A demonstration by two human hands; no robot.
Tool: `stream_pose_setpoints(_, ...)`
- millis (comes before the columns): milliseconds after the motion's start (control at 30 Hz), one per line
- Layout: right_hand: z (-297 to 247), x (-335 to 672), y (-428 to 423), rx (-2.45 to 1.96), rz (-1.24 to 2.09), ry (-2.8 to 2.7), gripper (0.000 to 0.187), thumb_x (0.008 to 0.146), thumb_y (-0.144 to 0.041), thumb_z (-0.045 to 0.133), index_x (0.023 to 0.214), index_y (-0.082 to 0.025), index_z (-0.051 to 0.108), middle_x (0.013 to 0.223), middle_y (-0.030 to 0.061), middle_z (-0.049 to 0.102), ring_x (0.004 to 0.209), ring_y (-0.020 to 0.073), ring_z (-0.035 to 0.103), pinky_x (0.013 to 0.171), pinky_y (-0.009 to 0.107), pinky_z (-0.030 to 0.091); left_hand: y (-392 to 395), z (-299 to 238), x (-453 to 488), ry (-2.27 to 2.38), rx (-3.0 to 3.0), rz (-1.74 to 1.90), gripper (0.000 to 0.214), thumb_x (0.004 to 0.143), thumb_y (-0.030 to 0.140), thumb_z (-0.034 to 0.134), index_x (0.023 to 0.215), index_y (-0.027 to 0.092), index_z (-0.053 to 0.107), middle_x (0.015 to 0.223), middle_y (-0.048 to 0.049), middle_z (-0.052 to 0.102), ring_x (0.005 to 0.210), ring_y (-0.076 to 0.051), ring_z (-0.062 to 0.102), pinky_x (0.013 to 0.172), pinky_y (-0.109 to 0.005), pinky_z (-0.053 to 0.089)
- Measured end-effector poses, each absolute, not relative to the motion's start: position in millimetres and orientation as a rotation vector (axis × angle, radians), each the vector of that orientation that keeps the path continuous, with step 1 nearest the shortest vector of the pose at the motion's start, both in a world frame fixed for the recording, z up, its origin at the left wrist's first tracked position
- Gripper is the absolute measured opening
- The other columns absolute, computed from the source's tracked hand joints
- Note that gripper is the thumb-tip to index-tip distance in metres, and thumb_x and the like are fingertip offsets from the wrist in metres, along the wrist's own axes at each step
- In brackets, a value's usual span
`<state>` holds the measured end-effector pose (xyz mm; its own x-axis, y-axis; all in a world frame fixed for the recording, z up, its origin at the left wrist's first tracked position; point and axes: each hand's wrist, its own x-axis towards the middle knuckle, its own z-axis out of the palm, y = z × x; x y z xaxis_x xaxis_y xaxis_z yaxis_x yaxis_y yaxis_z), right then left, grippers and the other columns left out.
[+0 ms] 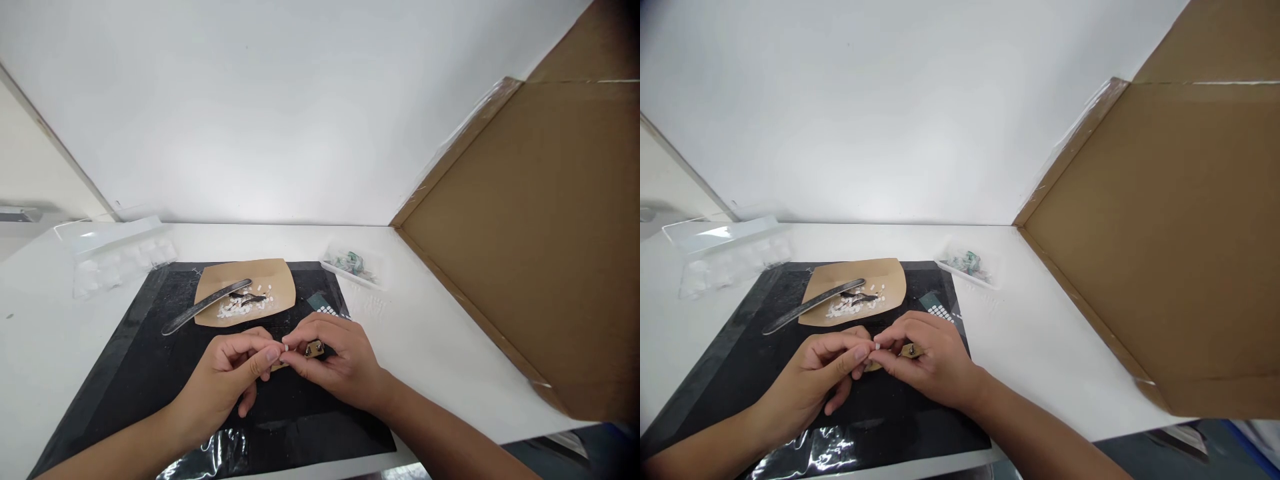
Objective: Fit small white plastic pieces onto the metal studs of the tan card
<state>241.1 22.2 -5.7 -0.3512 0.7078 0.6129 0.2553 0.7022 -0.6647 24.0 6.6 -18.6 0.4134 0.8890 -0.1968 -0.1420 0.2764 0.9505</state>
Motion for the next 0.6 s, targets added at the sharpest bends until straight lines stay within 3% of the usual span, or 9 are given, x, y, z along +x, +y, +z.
stream_pose_setpoints(400, -5.0, 245.9, 27.0, -0.739, 0.720, -1.922, 0.008, 0.092, -0.026, 0.083, 0.095, -0.022, 0.077, 0.076, -0.0008, 0.076, 0.066, 0.0116, 0.070, 0.064, 0.024, 0.057, 7.3, -16.9, 24.3, 0.886, 1.075, 0.796, 0.037, 0.089, 0.053, 0.081, 0.095, 0.016, 0.085, 0.084, -0.0027, 0.055, 0.057, -0.006, 0.046, 0.034, -0.011, 0.043)
stream_pose_setpoints(600, -7.3, 244.5, 28.2, -0.721, 0.640, -1.932, 0.006, 0.091, -0.022, 0.081, 0.094, -0.022, 0.076, 0.073, -0.0013, 0.075, 0.063, 0.0111, 0.069, 0.061, 0.022, 0.056, 6.8, -16.5, 24.6, 0.889, 1.088, 0.780, 0.041, 0.091, 0.055, 0.079, 0.097, 0.015, 0.084, 0.082, -0.0016, 0.054, 0.054, -0.005, 0.046, 0.035, -0.011, 0.043)
